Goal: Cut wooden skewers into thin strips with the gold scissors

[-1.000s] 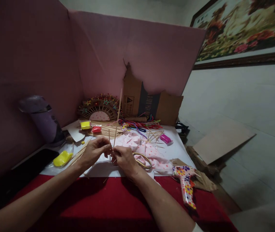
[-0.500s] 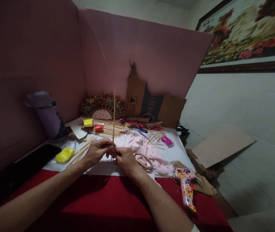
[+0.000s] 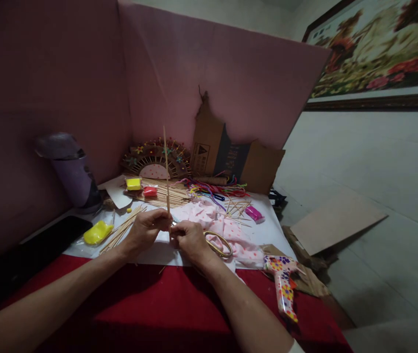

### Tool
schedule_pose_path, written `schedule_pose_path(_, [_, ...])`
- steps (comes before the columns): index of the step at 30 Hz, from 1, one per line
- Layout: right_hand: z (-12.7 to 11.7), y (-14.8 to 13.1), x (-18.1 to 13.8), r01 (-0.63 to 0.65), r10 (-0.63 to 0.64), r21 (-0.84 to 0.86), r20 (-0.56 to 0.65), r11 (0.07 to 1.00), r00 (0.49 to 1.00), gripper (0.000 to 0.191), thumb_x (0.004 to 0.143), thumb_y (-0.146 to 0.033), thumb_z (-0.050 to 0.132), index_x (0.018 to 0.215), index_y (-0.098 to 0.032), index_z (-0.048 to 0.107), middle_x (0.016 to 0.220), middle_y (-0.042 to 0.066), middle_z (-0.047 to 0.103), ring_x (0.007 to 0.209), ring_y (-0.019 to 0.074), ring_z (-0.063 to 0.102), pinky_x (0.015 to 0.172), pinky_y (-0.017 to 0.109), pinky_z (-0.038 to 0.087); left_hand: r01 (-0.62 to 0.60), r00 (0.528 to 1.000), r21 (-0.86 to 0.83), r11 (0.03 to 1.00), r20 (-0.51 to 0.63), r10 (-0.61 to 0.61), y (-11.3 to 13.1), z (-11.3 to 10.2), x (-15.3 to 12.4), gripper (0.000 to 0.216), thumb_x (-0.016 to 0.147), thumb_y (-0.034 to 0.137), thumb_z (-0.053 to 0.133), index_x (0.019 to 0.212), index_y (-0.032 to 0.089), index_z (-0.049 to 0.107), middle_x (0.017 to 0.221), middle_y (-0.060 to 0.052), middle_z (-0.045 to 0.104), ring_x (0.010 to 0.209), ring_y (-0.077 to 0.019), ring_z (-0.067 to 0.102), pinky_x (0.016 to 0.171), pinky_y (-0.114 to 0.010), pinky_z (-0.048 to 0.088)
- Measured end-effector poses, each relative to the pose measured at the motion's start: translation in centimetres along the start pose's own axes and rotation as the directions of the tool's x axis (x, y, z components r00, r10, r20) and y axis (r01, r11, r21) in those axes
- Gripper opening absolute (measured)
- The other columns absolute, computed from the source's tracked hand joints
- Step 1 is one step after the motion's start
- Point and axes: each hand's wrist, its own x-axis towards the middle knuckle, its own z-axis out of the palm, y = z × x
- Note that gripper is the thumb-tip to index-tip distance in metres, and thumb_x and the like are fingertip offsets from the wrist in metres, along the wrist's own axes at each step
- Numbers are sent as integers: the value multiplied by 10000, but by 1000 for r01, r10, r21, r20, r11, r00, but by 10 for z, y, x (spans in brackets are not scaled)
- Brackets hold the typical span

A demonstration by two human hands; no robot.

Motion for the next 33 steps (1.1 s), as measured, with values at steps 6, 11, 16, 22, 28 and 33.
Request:
schedule_pose_path(6, [-6, -5, 0, 150, -163, -289, -19, 945, 987, 204, 689, -45, 567, 700, -193, 706, 698, 14, 619, 676, 121, 549, 629, 213, 402, -1, 1000, 11, 1000, 23, 1, 1, 0, 2, 109, 669, 71, 480, 650, 156, 546, 588, 22, 541, 554, -86, 472, 533, -189, 370])
schedule_pose_path(11, [-2, -7, 1, 148, -169, -326, -38, 934, 985, 112, 709, -108, 610, 660, -178, 684, 685, 12, 609, 643, 113, 532, 602, 207, 379, 22, 1000, 28, 999, 14, -22, 5, 0, 3, 103, 689, 86, 508, 623, 151, 554, 561, 25, 525, 541, -87, 452, 528, -197, 352])
schedule_pose_path(16, [1, -9, 2, 121, -132, -184, -48, 975, 990, 161, 742, -166, 584, 597, -148, 650, 549, -19, 568, 539, 88, 479, 530, 187, 337, 2, 999, 59, 998, -39, 0, 9, 0, 6, 121, 709, 121, 559, 591, 149, 561, 568, 24, 519, 557, -90, 455, 552, -205, 359])
schedule_pose_path(22, [4, -6, 2, 54, -66, -128, -88, 990, 994, 147, 711, -202, 613, 591, -132, 662, 503, -23, 544, 499, 83, 440, 495, 185, 319, 87, 991, -121, 989, -93, -99, 25, -4, 19, 113, 740, 235, 589, 698, 146, 643, 620, -8, 600, 558, -99, 492, 517, -203, 383])
schedule_pose_path(28, [4, -6, 1, 39, -49, -129, -76, 991, 996, 216, 731, -243, 604, 553, -126, 637, 475, -30, 498, 471, 72, 381, 472, 186, 302, 207, 972, -361, 909, -26, -232, 50, -6, 35, 203, 732, 308, 617, 667, 120, 659, 579, -22, 603, 427, -58, 416, 396, -185, 315])
schedule_pose_path(33, [4, -5, -1, 45, -57, -140, -83, 989, 995, 192, 744, -263, 603, 628, -124, 670, 516, -8, 557, 484, 84, 435, 469, 186, 320, 271, 955, -535, 800, 44, -294, 51, -1, 35, 230, 703, 338, 654, 655, 113, 649, 561, -12, 582, 409, -31, 359, 373, -160, 252])
